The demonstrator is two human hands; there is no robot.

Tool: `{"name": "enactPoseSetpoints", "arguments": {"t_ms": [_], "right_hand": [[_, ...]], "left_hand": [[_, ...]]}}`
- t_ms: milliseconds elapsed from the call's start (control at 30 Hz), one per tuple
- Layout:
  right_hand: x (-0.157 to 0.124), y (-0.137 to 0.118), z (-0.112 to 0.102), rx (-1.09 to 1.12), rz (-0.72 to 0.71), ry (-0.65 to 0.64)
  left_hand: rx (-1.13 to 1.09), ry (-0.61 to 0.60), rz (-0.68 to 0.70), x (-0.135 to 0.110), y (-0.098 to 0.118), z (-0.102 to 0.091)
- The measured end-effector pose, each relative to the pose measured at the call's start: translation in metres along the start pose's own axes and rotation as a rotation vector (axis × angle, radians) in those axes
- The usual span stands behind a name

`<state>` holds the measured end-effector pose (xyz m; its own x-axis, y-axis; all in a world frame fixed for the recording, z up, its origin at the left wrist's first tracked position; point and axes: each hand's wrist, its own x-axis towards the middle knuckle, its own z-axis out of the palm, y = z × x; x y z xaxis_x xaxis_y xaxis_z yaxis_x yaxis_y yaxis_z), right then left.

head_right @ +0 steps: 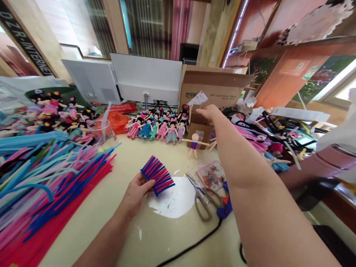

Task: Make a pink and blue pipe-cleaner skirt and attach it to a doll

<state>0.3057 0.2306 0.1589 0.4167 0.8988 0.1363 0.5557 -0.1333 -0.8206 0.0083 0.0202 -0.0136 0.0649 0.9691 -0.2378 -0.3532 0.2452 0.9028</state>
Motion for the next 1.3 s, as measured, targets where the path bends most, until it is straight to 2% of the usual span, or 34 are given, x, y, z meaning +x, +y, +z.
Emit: {"name": "enactPoseSetpoints", "arguments": {"t_ms": [200,267,433,567,633,733,767,867,933,1033,1133,1200,1267,1300], "right_hand": [[0.023,0.015,0.011,-0.231,0.136,-0.162],[0.024,0.017,0.012,-0.338,0.087,-0.186],[0.019,0.018,0.014,-0.754,-0.139,-0.093],[0.013,0.015,0.016,-0.846,-0.218,-0.207],[0.010,0.015,0.017,-0.845,-0.192,-0.123],[0.008,0.017,0.016,-0.732,-0.191,0.029],[0.007,0.019,0.016,-0.683,-0.207,0.026],[0.001,0.017,0.013,-0.561,-0.238,-0.089],[-0.006,0.010,0.008,-0.337,-0.204,-0.102],[-0.030,-0.009,-0.002,0.014,-0.114,-0.102],[-0.083,-0.022,-0.006,0.085,-0.142,-0.169],[-0.134,-0.018,-0.002,0.102,-0.351,-0.292],[-0.189,-0.004,0.008,-0.031,-0.592,-0.558],[-0.216,0.006,0.014,-0.124,-0.737,-0.624]], "left_hand": [[-0.026,-0.031,-0.055,-0.009,0.005,0.006],[-0.042,-0.033,-0.067,-0.011,0.006,0.007],[-0.055,-0.025,-0.069,-0.011,0.006,0.009],[-0.028,-0.019,-0.043,-0.010,0.006,0.008],[-0.006,-0.022,-0.034,-0.010,0.006,0.008],[0.012,-0.033,-0.025,-0.009,0.005,0.007],[0.016,-0.034,-0.021,-0.009,0.005,0.006],[0.034,-0.026,-0.005,-0.007,0.003,0.004],[0.042,-0.028,0.005,-0.006,0.003,0.003],[0.050,-0.020,0.010,-0.005,0.004,0.003],[0.029,-0.002,0.014,-0.007,0.006,0.005],[-0.009,-0.013,0.026,-0.008,0.006,0.008],[-0.037,-0.029,0.018,-0.010,0.006,0.010],[-0.061,-0.048,0.013,-0.011,0.006,0.011]]}}
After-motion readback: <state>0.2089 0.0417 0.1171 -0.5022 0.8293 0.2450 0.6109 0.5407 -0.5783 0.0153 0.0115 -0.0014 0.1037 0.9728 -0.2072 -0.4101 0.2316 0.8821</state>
